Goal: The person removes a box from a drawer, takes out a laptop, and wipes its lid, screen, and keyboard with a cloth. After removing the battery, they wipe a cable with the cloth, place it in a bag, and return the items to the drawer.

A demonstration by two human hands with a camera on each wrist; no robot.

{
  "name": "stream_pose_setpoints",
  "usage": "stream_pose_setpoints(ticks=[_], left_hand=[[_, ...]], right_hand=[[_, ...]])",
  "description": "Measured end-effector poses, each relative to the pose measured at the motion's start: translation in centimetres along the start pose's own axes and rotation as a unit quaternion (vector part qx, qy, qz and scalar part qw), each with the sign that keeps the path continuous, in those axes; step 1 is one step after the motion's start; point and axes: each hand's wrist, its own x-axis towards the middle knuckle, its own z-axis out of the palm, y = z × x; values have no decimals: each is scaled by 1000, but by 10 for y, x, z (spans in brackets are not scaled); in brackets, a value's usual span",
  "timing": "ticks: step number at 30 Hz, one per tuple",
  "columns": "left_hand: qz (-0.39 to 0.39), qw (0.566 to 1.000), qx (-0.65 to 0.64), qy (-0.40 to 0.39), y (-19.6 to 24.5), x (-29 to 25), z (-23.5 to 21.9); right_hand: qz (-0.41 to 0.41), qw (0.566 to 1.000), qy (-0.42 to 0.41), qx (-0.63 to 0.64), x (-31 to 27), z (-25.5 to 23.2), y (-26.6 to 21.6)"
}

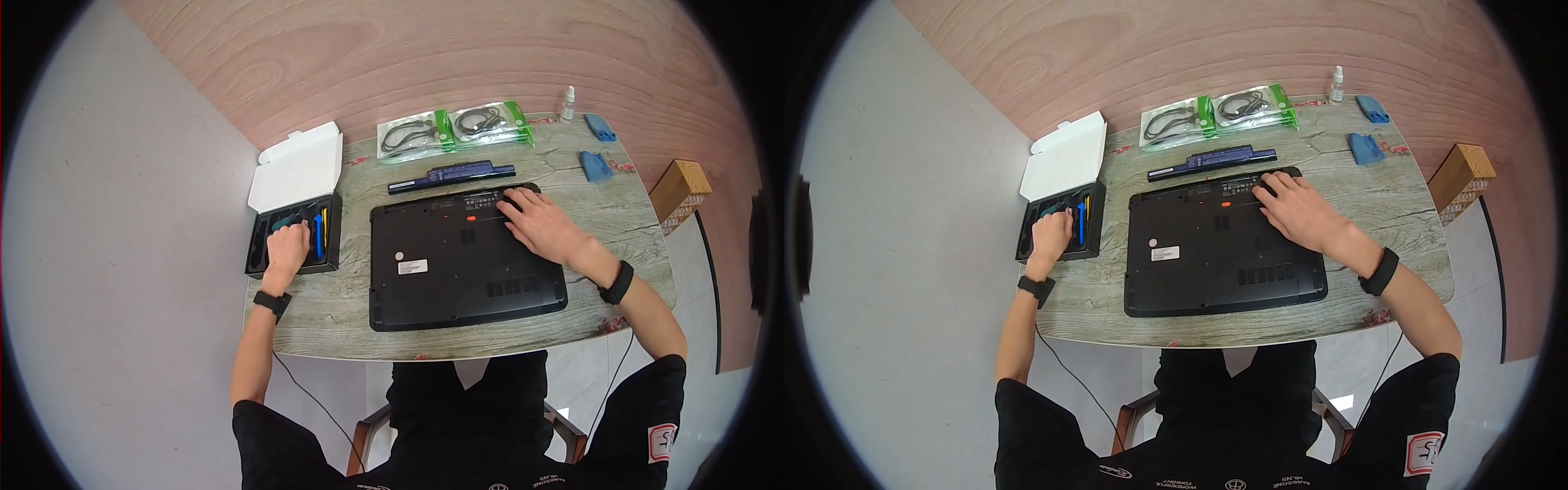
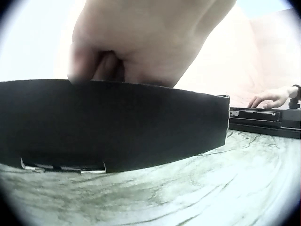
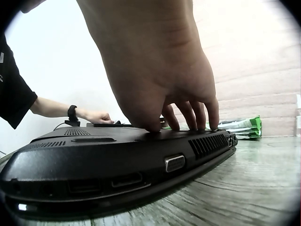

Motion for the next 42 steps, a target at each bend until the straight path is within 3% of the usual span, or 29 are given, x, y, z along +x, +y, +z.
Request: stream_pose_setpoints(ticks=[12,16,20,23,27,30,35,39,42], left_hand=[[-25,994,-6,-102,-1,10,-16],[-32,997,-3,-76,3,11,-29],[-28,996,-82,3,34,24,-71],[14,983,-180,-26,74,38,-98],[66,963,-224,-135,106,67,-80],[119,939,-252,-201,116,88,-38],[135,942,-248,-179,136,115,-5],[151,919,-273,-239,140,135,10],[147,901,-325,-248,150,143,13]], right_hand=[[-17,999,31,-16,-1,4,1],[3,1000,-3,-10,-2,3,0],[-9,1000,15,-5,0,5,3],[-13,1000,14,10,5,2,4],[0,997,9,70,15,-6,13],[20,995,42,91,27,-7,31],[68,992,28,98,57,5,70],[70,987,-6,147,90,31,103],[93,979,-47,174,108,40,102]])
